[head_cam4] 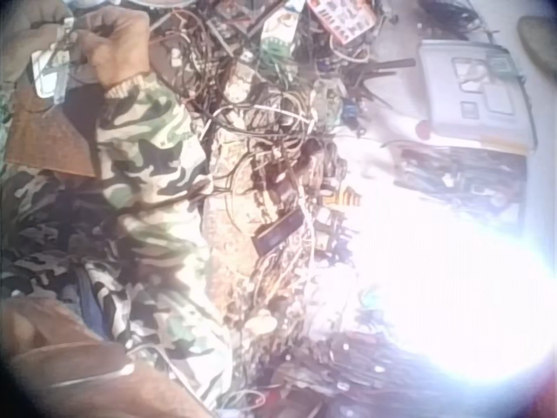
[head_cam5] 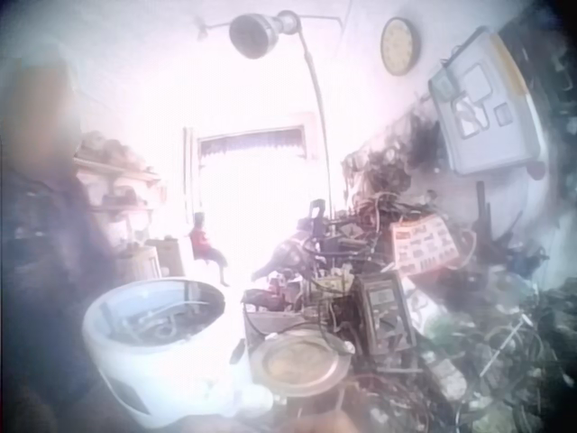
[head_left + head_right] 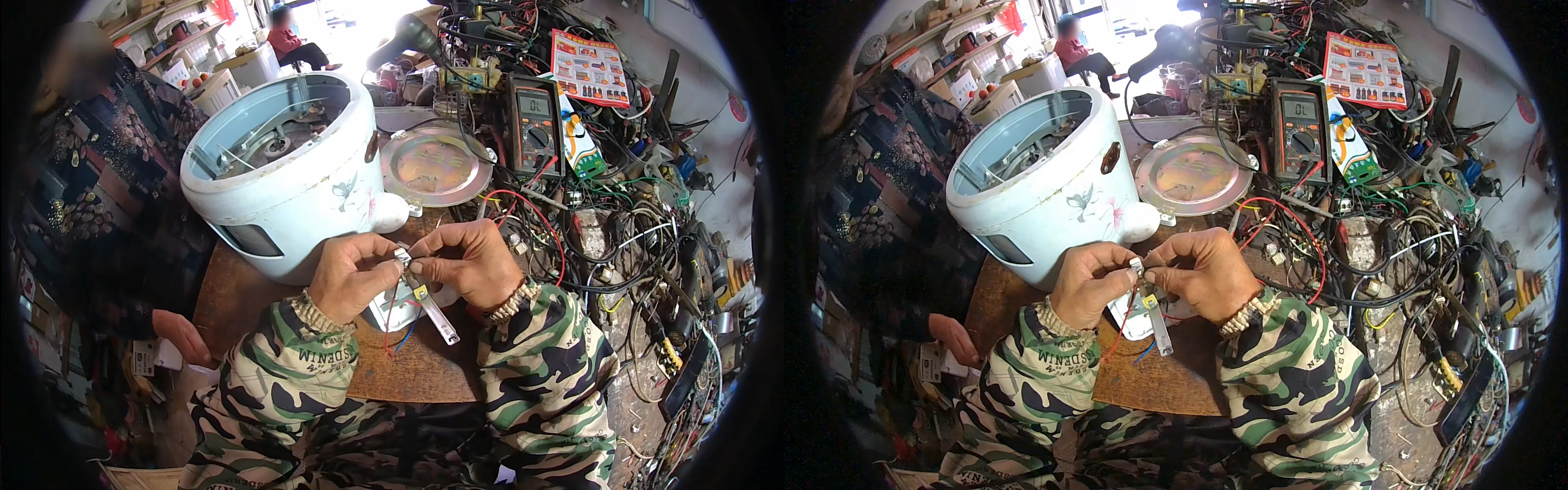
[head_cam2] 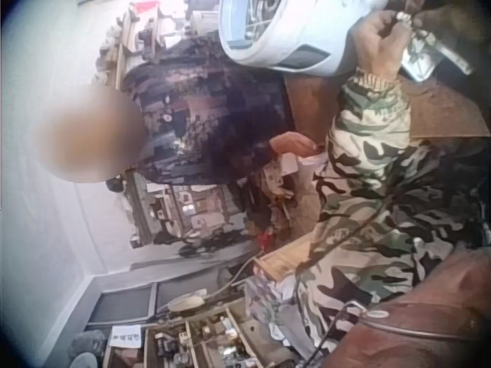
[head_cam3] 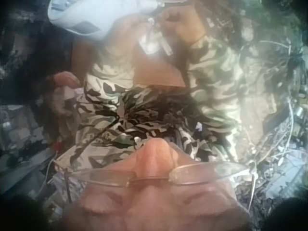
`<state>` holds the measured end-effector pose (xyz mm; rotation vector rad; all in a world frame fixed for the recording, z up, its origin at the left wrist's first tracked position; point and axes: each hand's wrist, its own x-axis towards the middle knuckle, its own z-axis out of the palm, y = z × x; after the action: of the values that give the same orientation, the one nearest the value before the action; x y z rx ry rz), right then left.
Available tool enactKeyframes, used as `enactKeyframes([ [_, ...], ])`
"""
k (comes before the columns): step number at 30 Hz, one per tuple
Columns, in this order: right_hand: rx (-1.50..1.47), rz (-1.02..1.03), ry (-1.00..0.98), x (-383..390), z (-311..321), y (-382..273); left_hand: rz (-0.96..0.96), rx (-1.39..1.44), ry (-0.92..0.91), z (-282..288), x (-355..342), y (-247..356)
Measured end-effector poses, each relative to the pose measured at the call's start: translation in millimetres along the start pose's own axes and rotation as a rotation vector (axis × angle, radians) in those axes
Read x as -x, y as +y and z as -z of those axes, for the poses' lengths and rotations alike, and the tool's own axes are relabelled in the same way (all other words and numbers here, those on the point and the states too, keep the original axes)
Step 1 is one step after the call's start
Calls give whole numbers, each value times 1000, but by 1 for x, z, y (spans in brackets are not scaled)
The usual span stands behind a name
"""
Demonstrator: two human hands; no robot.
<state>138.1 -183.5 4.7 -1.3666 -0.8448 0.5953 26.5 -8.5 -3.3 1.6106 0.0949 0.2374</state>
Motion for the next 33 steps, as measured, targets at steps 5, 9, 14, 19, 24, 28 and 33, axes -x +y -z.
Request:
enactKeyframes([
  [5,25,1,-7,-1,-2,-1,-4,-19,3,3,1,0],
  [9,19,-8,2,-1,-2,-4,-2,-39,4,2,-1,3],
  [14,126,56,42,0,-4,-4,5,-9,-3,3,0,2],
  [19,182,72,86,-2,-6,-3,-10,-12,4,4,0,3],
  [24,175,46,133,1,-8,-8,-21,33,-17,4,-3,2],
  [28,159,44,137,1,-10,-8,-67,27,-19,6,-1,-1],
  [33,167,29,130,3,-8,-11,-73,-66,-35,5,-1,6],
])
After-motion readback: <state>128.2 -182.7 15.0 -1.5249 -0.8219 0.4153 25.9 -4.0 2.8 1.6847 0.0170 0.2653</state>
